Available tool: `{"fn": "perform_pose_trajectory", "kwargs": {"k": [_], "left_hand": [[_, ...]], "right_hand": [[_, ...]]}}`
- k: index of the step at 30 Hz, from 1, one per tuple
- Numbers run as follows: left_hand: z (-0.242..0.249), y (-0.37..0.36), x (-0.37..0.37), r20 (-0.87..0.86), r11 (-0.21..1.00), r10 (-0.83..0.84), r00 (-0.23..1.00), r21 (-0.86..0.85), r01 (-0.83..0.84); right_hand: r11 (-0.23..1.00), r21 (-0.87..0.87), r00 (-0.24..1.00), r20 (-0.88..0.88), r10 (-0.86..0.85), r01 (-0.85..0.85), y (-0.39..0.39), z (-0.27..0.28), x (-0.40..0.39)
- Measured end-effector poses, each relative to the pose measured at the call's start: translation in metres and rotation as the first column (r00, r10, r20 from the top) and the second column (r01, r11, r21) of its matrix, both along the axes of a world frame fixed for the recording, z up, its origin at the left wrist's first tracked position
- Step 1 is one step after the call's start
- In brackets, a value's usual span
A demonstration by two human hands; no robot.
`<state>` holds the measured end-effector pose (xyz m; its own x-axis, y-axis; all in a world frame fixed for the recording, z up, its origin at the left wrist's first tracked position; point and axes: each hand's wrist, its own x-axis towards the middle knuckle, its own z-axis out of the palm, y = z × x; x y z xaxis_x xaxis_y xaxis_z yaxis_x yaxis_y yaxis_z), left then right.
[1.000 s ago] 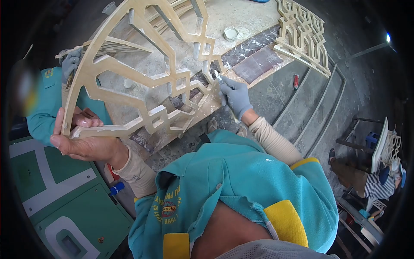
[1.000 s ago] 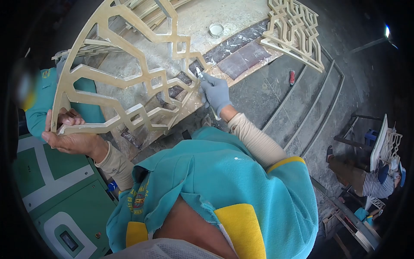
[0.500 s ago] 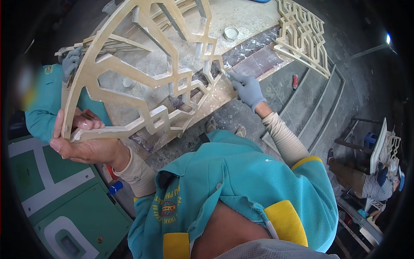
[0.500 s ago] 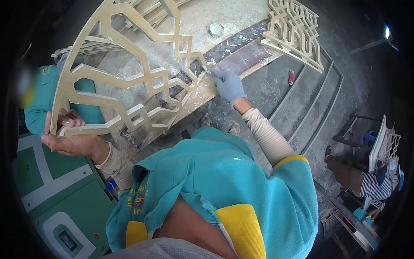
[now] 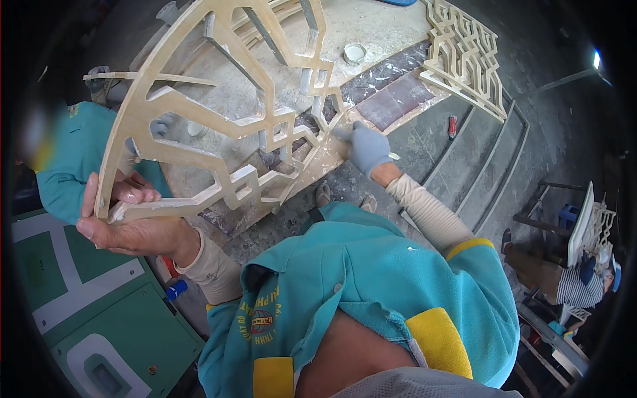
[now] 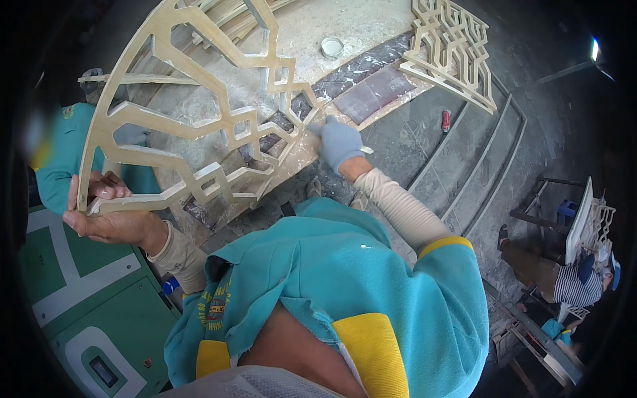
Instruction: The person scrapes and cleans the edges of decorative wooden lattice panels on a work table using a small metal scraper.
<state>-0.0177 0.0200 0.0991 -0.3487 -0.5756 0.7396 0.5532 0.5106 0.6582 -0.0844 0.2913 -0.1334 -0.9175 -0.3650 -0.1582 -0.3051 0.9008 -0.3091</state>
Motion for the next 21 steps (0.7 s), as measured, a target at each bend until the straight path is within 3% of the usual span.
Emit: {"fn": "perform_pose_trajectory", "kwargs": {"k": [3, 7, 9, 12, 16, 18, 19, 20, 21], "left_hand": [[0.0, 0.003, 0.0, -0.004, 0.999, 0.011, 1.0, 0.03, -0.01], [0.0, 0.001, -0.001, -0.015, 0.999, -0.027, 1.0, 0.04, 0.027], [0.0, 0.001, 0.0, -0.014, 0.998, -0.036, 0.999, 0.048, 0.037], [0.001, 0.002, 0.0, -0.009, 0.998, -0.036, 0.999, 0.058, 0.037], [-0.001, 0.001, 0.001, -0.016, 0.997, -0.036, 0.999, 0.069, 0.037], [-0.001, -0.001, 0.0, -0.033, 0.996, -0.069, 0.997, 0.061, 0.071], [0.001, -0.001, -0.001, -0.015, 0.994, -0.084, 0.996, 0.066, 0.085], [0.003, -0.001, -0.002, 0.003, 0.993, -0.099, 0.995, 0.07, 0.098], [0.007, 0.002, -0.003, -0.005, 0.993, -0.096, 0.995, 0.069, 0.096]], "right_hand": [[0.988, -0.055, 0.98, -0.131, -0.147, 0.141, 0.005, -0.01, -0.015], [0.993, -0.022, 0.978, -0.169, -0.121, 0.119, -0.006, -0.02, -0.002], [0.999, 0.04, 1.0, 0.011, 0.013, -0.013, -0.01, -0.013, 0.008], [0.996, -0.068, 0.998, 0.019, -0.061, 0.062, 0.001, -0.014, -0.004], [0.99, -0.03, 0.987, -0.076, -0.141, 0.139, -0.001, -0.011, -0.005], [0.998, -0.05, 0.999, 0.04, 0.038, -0.036, -0.001, -0.017, 0.002], [0.997, -0.057, 0.994, 0.095, -0.045, 0.05, 0.004, -0.048, -0.003], [0.997, -0.058, 0.995, 0.092, -0.045, 0.051, 0.012, -0.039, -0.004], [0.983, -0.175, 0.989, 0.145, -0.03, 0.056, 0.021, -0.021, -0.007]]}}
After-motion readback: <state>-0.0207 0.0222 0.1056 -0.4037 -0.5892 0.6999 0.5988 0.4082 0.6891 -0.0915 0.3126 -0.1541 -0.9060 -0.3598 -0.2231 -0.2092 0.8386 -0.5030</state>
